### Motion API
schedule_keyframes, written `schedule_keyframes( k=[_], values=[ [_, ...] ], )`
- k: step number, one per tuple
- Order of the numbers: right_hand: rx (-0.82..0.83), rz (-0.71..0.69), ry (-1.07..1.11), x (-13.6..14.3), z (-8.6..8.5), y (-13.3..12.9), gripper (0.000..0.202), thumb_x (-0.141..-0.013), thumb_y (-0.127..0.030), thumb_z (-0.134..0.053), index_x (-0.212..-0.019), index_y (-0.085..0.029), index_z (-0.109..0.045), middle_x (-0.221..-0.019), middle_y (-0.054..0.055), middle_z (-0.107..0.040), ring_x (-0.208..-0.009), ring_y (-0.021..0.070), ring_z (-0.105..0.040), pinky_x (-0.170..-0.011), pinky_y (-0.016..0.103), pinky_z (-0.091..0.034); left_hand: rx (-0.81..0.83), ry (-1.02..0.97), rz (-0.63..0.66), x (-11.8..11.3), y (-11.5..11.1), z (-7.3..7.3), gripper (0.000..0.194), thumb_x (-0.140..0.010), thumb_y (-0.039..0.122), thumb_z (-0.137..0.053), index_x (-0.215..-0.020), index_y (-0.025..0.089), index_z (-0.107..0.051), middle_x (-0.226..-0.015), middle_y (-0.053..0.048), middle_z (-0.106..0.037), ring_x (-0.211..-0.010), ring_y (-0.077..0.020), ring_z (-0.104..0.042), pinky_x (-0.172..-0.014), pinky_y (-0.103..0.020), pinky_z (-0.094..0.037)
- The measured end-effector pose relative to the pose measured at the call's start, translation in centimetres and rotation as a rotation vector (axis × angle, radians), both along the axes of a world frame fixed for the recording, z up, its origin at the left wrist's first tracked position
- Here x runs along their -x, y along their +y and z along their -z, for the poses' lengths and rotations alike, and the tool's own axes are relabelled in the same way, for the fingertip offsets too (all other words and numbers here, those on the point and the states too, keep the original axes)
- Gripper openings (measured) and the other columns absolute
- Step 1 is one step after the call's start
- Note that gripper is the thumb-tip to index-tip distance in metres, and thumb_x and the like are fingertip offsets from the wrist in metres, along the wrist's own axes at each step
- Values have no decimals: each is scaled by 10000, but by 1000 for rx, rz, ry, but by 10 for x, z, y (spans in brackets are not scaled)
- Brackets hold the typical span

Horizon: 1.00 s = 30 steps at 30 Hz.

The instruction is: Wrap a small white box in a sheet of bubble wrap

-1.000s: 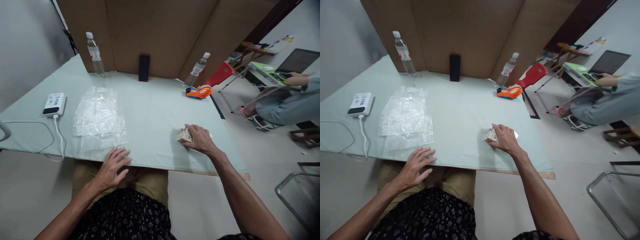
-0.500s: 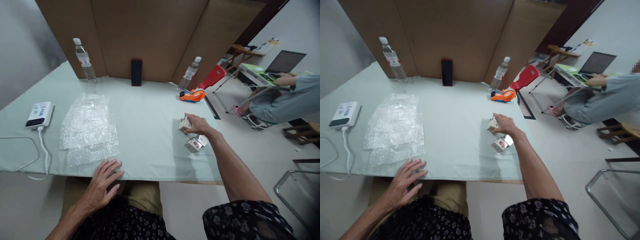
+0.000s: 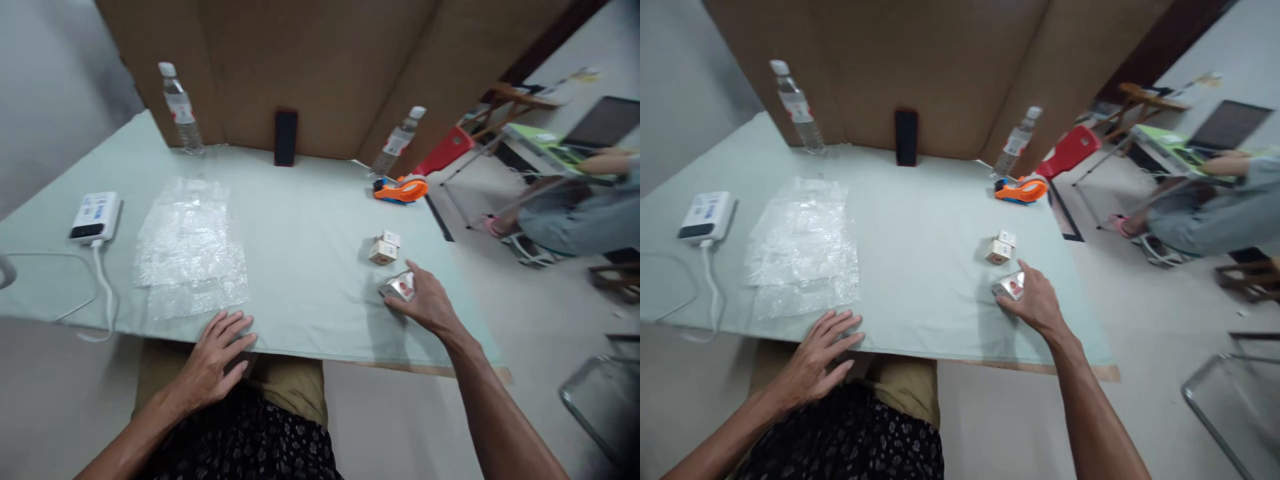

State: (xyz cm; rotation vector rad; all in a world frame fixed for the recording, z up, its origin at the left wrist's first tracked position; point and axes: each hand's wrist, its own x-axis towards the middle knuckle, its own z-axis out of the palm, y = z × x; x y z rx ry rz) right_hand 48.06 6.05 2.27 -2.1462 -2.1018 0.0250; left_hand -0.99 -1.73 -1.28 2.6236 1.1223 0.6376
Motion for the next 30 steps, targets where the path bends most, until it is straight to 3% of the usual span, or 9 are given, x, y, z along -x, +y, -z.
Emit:
schedule_keyframes(
  k=[4, 7, 9, 11, 13, 16, 21, 26, 30],
  values=[
    [19, 90, -51, -11, -4, 25, 1020, -731, -634, -623, -1505, -39, -329, -1350, 283, -569, -1234, 439, -542, -964, 524, -462, 101, 17, -24, -4, -1, -8, 448, -843, 199, -619, -1291, 218, -612, -1469, -98, -555, -1415, -294, -430, -1196, -593, -321],
    [108, 97, -84, -12, -8, 35, 985, -730, -662, -585, -1503, -99, -352, -1426, 273, -533, -1285, 450, -518, -942, 571, -473, 148, -2, -33, -6, -3, -17, 456, -823, 234, -649, -1278, 206, -626, -1466, -118, -555, -1416, -313, -428, -1182, -612, -337],
    [-17, 67, -68, 3, -14, 32, 899, -747, -684, -564, -1456, -148, -432, -1436, 260, -538, -1303, 455, -510, -951, 602, -463, 148, -59, -67, -5, -5, -24, 434, -831, 259, -657, -1261, 205, -637, -1442, -122, -572, -1405, -314, -438, -1160, -593, -378],
    [-195, 16, -6, 36, -21, 25, 715, -803, -656, -535, -1334, -179, -560, -1341, 253, -617, -1226, 451, -573, -944, 602, -465, 92, -140, -167, 1, -5, -30, 374, -861, 254, -639, -1232, 207, -649, -1359, -119, -625, -1348, -297, -494, -1119, -551, -439],
    [-228, -152, 183, 84, -26, 21, 493, -864, -567, -528, -1192, -216, -637, -1160, 188, -714, -1084, 385, -661, -938, 550, -492, -7, -208, -357, 13, 0, -36, 309, -896, 228, -600, -1199, 201, -656, -1226, -115, -673, -1228, -267, -576, -1053, -492, -502],
    [-69, -326, 447, 166, -25, 39, 335, -865, -477, -580, -1091, -251, -679, -1024, 100, -750, -886, 287, -705, -852, 464, -539, -91, -218, -704, 41, 14, -42, 272, -926, 266, -558, -1169, 184, -652, -1090, -109, -673, -1055, -235, -643, -913, -402, -561],
    [225, -232, 605, 275, -17, 108, 362, -868, -371, -571, -1161, -181, -665, -937, 93, -757, -831, 236, -705, -782, 371, -534, 144, -76, -1076, 78, 29, -51, 517, -893, 505, -573, -1280, 164, -599, -971, -71, -684, -725, -184, -650, -626, -298, -507],
    [307, -311, 566, 334, -5, 127, 546, -834, -295, -601, -1357, -149, -547, -770, 30, -698, -736, 214, -659, -749, 340, -499, 398, -74, -1132, 84, 39, -45, 547, -881, 472, -555, -1326, 157, -583, -725, -8, -684, -672, -200, -652, -623, -288, -463],
    [127, -321, 755, 342, -4, 113, 498, -868, -301, -528, -1350, -181, -557, -819, 10, -668, -685, 165, -607, -731, 318, -502, 284, -353, -1022, 79, 47, -38, 398, -897, 324, -492, -1224, 170, -659, -704, 5, -679, -621, -148, -615, -635, -261, -478]
  ],
)
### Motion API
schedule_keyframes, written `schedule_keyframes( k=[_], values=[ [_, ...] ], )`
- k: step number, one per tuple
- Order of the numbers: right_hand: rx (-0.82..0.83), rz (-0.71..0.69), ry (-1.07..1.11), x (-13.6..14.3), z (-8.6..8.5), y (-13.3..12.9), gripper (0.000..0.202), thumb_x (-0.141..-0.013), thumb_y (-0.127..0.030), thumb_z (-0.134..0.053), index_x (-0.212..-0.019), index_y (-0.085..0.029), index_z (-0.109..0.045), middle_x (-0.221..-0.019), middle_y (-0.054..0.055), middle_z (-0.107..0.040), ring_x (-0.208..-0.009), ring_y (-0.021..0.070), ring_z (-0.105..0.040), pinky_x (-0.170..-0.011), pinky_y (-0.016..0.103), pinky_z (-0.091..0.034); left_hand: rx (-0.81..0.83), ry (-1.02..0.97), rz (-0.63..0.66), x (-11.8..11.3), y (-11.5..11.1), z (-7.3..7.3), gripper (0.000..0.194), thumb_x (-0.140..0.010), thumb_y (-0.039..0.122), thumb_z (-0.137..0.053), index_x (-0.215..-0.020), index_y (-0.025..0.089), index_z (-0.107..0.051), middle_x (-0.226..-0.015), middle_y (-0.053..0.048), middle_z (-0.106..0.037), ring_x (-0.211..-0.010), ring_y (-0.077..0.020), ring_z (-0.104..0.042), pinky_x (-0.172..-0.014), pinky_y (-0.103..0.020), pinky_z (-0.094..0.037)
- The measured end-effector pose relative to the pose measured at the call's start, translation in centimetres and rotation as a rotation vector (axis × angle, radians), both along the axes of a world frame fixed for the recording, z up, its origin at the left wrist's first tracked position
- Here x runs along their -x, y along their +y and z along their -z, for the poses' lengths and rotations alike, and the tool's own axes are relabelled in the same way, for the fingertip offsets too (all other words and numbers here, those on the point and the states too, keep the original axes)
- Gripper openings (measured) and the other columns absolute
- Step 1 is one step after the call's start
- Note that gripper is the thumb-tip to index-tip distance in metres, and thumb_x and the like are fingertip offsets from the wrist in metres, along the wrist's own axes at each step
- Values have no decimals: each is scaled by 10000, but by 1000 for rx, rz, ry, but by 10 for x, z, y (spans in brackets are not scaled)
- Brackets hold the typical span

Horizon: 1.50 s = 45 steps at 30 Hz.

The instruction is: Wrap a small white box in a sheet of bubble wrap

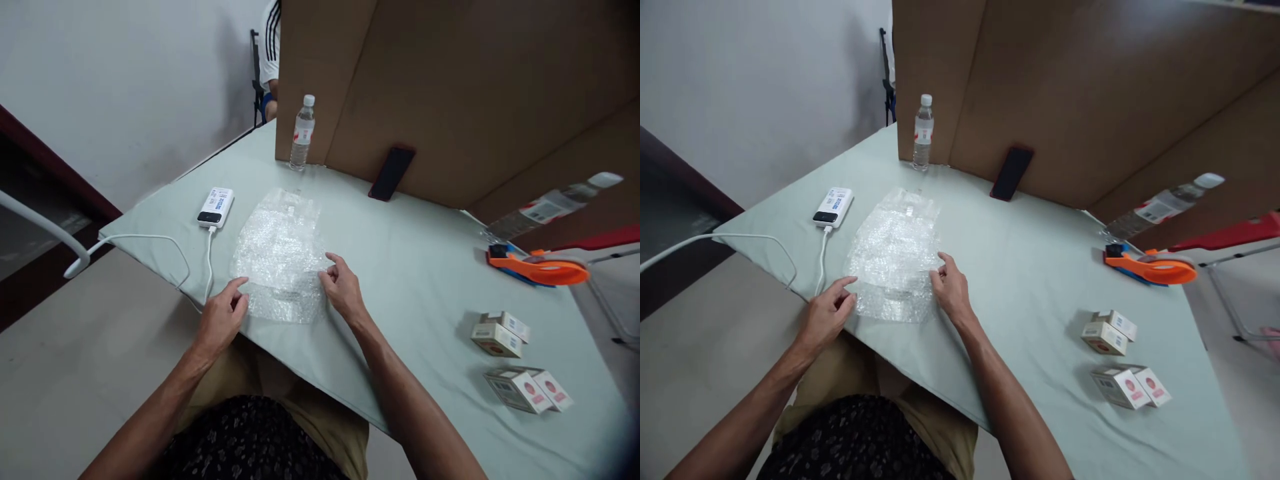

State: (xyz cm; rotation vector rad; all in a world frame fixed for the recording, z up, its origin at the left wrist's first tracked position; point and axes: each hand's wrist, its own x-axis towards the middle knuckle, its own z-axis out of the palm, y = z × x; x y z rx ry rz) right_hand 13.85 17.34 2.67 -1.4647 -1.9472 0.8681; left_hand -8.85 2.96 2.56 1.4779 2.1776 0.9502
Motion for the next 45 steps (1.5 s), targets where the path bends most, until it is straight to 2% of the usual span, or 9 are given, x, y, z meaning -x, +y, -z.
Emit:
schedule_keyframes(
  k=[7, 15, 20, 23, 25, 28, 33, 39, 45],
  values=[
    [-218, 133, 11, -70, -25, -36, 321, -895, -389, -533, -1102, -227, -717, -830, 31, -699, -622, 160, -583, -685, 325, -521, -270, -164, 346, -45, 4, -10, 262, -909, 177, -492, -1000, 175, -737, -862, -47, -755, -745, -143, -692, -683, -247, -547],
    [-109, 292, -361, -180, -4, -79, 340, -865, -377, -513, -1072, -229, -739, -904, 70, -748, -683, 211, -654, -717, 378, -541, -123, 3, 670, -118, 18, 20, 258, -898, 126, -500, -997, 204, -725, -915, -41, -763, -807, -176, -711, -727, -294, -567],
    [-114, 510, -405, -239, -9, -117, 338, -888, -402, -510, -1056, -214, -735, -964, 91, -744, -801, 240, -671, -803, 399, -529, -85, 124, 694, -119, 19, 30, 248, -918, 176, -500, -1022, 239, -716, -1008, -26, -767, -881, -189, -720, -758, -297, -563],
    [-167, 681, -507, -276, -17, -138, 325, -893, -399, -509, -1032, -200, -726, -997, 108, -727, -749, 231, -639, -763, 391, -510, -59, 171, 695, -109, 18, 25, 245, -936, 262, -518, -1097, 229, -700, -936, -22, -735, -773, -170, -697, -681, -281, -545],
    [-200, 687, -623, -293, -16, -142, 338, -891, -398, -518, -1079, -193, -709, -1053, 130, -707, -793, 251, -627, -756, 396, -489, -93, 261, 651, -106, 15, 16, 270, -942, 306, -528, -1139, 214, -688, -919, -40, -691, -764, -176, -673, -657, -287, -536],
    [-253, 617, -800, -302, -7, -135, 386, -875, -398, -548, -1176, -186, -666, -1136, 167, -671, -959, 324, -595, -806, 432, -452, -220, 390, 692, -117, 8, 1, 246, -934, 288, -554, -1119, 200, -689, -1034, -97, -661, -973, -246, -641, -814, -371, -553],
    [-228, 608, -937, -297, 5, -123, 402, -873, -382, -543, -1192, -166, -657, -1120, 191, -641, -987, 361, -551, -785, 444, -402, -222, 467, 1006, -148, 4, -7, 281, -875, 174, -608, -1149, 208, -656, -1348, -116, -591, -1332, -321, -466, -1051, -503, -455],
    [-181, 595, -948, -295, 0, -126, 405, -877, -356, -528, -1219, -166, -633, -1206, 196, -622, -1028, 374, -552, -797, 463, -400, -121, 513, 1097, -153, 13, 3, 250, -854, 55, -538, -1020, 190, -668, -1206, -94, -670, -1141, -269, -589, -973, -477, -464],
    [-154, 670, -893, -296, 5, -123, 428, -836, -454, -586, -1169, -190, -635, -1109, 186, -642, -982, 367, -558, -789, 467, -408, -187, 448, 1075, -146, 9, 12, 241, -840, 5, -520, -933, 178, -660, -1199, -87, -688, -1183, -257, -583, -965, -440, -462]
  ],
)
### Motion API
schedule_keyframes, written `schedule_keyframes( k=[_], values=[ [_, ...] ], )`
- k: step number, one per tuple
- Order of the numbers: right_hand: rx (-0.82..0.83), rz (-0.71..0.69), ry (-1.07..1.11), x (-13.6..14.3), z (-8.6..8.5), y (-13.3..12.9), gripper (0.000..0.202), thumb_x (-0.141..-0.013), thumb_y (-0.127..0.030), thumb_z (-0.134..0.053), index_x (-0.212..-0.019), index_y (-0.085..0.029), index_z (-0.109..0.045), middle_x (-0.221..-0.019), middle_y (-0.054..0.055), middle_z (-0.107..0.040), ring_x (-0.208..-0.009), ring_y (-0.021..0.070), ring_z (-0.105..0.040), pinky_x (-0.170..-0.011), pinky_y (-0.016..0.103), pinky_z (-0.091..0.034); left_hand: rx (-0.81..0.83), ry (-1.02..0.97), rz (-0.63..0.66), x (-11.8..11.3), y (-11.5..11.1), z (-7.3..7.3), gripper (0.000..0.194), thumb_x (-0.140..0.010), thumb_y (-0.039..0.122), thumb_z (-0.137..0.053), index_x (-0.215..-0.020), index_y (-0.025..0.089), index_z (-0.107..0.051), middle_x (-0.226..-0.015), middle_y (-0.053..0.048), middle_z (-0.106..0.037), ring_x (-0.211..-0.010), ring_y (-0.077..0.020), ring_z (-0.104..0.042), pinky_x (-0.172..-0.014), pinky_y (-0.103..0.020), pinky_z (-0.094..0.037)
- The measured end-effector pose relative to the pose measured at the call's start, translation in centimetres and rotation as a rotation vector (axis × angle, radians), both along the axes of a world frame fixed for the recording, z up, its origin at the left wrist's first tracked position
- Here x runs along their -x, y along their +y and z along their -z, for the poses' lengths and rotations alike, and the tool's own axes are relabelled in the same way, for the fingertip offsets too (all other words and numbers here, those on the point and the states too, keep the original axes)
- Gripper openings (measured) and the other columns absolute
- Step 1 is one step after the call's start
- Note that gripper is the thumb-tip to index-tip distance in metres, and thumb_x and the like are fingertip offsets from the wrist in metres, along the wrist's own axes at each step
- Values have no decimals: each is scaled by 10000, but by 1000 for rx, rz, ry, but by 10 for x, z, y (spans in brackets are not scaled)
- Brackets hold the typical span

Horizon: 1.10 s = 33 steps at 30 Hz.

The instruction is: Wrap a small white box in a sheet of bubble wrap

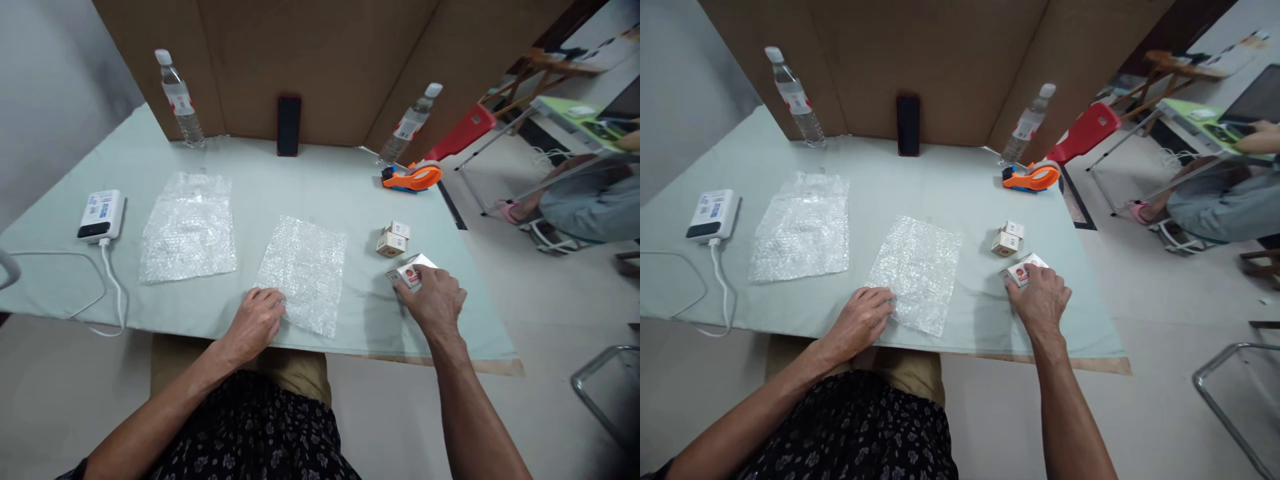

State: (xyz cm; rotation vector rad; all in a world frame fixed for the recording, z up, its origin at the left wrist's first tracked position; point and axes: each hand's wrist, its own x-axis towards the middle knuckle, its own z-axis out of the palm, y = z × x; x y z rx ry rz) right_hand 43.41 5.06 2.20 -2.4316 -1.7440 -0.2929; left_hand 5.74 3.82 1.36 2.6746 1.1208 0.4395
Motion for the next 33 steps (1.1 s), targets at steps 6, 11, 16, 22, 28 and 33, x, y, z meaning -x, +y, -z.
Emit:
schedule_keyframes(
  k=[6, 11, 16, 22, 28, 33],
  values=[
    [-98, -187, 171, 19, -2, -3, 384, -826, -471, -611, -1097, -201, -639, -1031, 143, -676, -935, 329, -583, -792, 452, -425, -10, -47, -28, -2, -8, 2, 147, -872, 52, -556, -915, 154, -653, -1192, -111, -680, -1196, -276, -570, -964, -449, -453],
    [-207, -559, 471, 93, -22, 14, 375, -845, -435, -673, -1145, -217, -615, -1067, 107, -690, -961, 279, -611, -858, 435, -467, -2, -51, -38, -6, -8, 1, 114, -899, 86, -559, -883, 156, -647, -1167, -101, -679, -1167, -271, -570, -940, -433, -454],
    [15, -732, 480, 153, -9, 37, 371, -836, -294, -690, -1193, -226, -619, -1143, 99, -694, -1030, 293, -608, -886, 449, -445, 18, -44, -55, -6, -10, 2, 74, -892, 107, -583, -893, 156, -639, -1175, -96, -671, -1154, -271, -566, -949, -437, -445],
    [48, -758, 543, 146, 11, 37, 593, -829, -306, -695, -1381, -217, -495, -1304, 129, -648, -1168, 310, -590, -956, 481, -433, 66, -90, -63, -5, -10, 2, 128, -861, 114, -621, -978, 164, -637, -1188, -98, -657, -1153, -271, -557, -972, -442, -438],
    [10, -742, 553, 143, 9, 36, 357, -843, -294, -660, -1186, -212, -605, -1186, 112, -703, -1104, 292, -635, -927, 460, -459, 54, -153, -65, -7, -8, -1, 89, -900, 120, -563, -893, 170, -635, -1109, -102, -669, -1076, -264, -572, -919, -441, -457],
    [21, -726, 575, 143, 13, 37, 361, -834, -307, -667, -1179, -222, -603, -1176, 111, -706, -1100, 294, -638, -948, 471, -465, 18, -230, -60, -9, -7, -8, 82, -895, 118, -563, -861, 162, -624, -1057, -89, -680, -1032, -244, -587, -915, -415, -467]
  ],
)
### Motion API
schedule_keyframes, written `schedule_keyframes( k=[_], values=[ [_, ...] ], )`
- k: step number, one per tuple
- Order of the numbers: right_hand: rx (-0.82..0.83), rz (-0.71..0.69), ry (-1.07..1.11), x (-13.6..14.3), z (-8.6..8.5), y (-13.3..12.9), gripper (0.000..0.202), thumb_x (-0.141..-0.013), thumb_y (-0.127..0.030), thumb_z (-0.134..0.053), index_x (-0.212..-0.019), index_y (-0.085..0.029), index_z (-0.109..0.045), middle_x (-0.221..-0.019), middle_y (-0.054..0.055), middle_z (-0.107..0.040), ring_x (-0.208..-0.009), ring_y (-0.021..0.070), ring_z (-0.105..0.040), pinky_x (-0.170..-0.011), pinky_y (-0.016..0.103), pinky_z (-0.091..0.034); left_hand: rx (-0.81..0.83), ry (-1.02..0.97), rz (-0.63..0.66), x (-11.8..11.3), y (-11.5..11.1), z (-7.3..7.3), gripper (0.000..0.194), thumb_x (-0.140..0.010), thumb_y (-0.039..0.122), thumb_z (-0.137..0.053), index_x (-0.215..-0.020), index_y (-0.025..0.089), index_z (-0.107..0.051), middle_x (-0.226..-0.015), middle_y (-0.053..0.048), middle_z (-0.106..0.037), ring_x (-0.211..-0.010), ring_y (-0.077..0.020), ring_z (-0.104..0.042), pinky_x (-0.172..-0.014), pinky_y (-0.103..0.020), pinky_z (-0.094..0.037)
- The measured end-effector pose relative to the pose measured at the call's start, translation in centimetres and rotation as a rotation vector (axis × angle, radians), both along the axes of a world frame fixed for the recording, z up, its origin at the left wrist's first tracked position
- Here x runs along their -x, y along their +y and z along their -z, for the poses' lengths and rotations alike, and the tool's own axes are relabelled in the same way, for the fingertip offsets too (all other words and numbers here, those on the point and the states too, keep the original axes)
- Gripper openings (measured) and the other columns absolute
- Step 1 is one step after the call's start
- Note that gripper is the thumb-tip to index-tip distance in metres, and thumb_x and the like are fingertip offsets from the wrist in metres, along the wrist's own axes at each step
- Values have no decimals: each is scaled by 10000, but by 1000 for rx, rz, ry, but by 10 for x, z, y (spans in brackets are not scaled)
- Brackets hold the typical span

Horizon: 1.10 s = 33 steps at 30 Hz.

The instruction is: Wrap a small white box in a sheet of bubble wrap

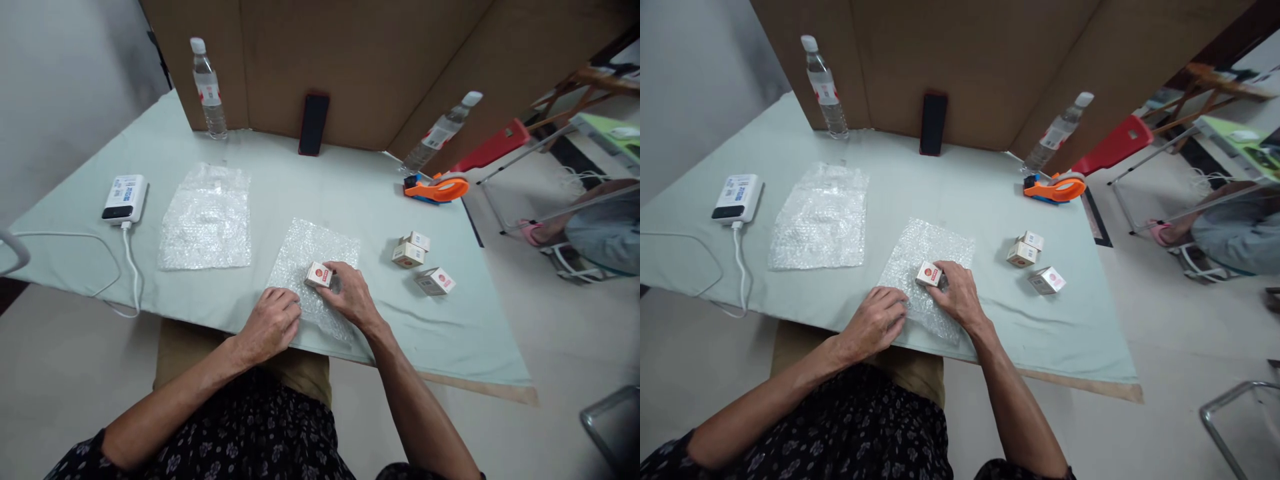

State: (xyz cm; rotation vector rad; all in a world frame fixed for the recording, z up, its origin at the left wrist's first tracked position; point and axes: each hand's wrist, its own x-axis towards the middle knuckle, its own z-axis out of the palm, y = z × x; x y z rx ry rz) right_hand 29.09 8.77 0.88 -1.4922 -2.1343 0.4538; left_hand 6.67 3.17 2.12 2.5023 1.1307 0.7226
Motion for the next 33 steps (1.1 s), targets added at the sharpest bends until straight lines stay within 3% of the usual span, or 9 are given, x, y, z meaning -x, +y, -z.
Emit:
schedule_keyframes(
  k=[4, 9, 12, 14, 17, 19, 22, 25, 33],
  values=[
    [88, -27, 0, -6, -4, 4, 421, -838, -385, -677, -1219, -220, -606, -1215, 118, -689, -1132, 311, -630, -981, 508, -463, -12, -38, -2, -2, 12, -11, 80, -899, 136, -566, -846, 167, -618, -1045, -83, -694, -1030, -238, -609, -911, -404, -472],
    [271, -92, 252, -30, -36, 0, 497, -920, -565, -534, -1307, -257, -583, -1304, 105, -647, -1184, 292, -620, -998, 494, -497, 109, -8, -37, -10, 48, -34, 62, -882, 164, -593, -824, 185, -608, -1037, -74, -719, -1031, -244, -635, -909, -415, -472],
    [306, -78, 266, -35, -50, -11, 539, -841, -571, -658, -1277, -258, -600, -1289, 96, -660, -1179, 297, -625, -1006, 485, -499, 222, 12, -68, -18, 74, -44, 61, -862, 160, -599, -809, 187, -610, -1025, -68, -731, -1030, -247, -644, -921, -418, -465],
    [254, -17, 248, -30, -47, -15, 465, -786, -506, -737, -1163, -251, -639, -1250, 91, -681, -1168, 296, -629, -1017, 483, -485, 289, -8, -74, -24, 88, -46, 57, -844, 162, -611, -795, 192, -616, -1004, -54, -737, -1027, -240, -647, -934, -405, -460],
    [208, 78, 362, -20, -32, -10, 206, -841, -429, -658, -888, -229, -646, -1142, 83, -720, -1088, 261, -659, -957, 429, -503, 407, -66, -76, -31, 101, -42, 46, -821, 187, -631, -776, 198, -634, -944, -27, -739, -938, -210, -654, -857, -346, -472],
    [241, 118, 479, -15, -21, -3, 219, -846, -428, -632, -787, -217, -620, -1036, 77, -740, -963, 233, -680, -867, 382, -522, 487, -108, -83, -34, 105, -37, 37, -810, 195, -634, -778, 198, -653, -875, -8, -731, -831, -178, -643, -762, -299, -461],
    [276, 156, 566, -12, -14, 4, 233, -820, -434, -652, -774, -207, -636, -857, 51, -731, -782, 199, -655, -745, 336, -515, 537, -195, -88, -34, 105, -28, 54, -786, 164, -617, -766, 188, -661, -781, 12, -702, -753, -146, -615, -686, -259, -424],
    [267, 159, 549, -8, -14, 2, 205, -818, -406, -656, -772, -206, -652, -767, 27, -702, -730, 185, -624, -706, 319, -498, 541, -259, -98, -32, 99, -23, 84, -782, 148, -585, -733, 181, -644, -737, 17, -681, -733, -134, -602, -674, -249, -412],
    [241, 154, 455, -10, -9, -5, 161, -844, -367, -626, -802, -211, -633, -770, 22, -695, -723, 186, -629, -699, 325, -504, 591, -282, -108, -31, 94, -22, 71, -764, 164, -574, -728, 177, -634, -703, 18, -650, -685, -124, -567, -649, -241, -408]
  ],
)
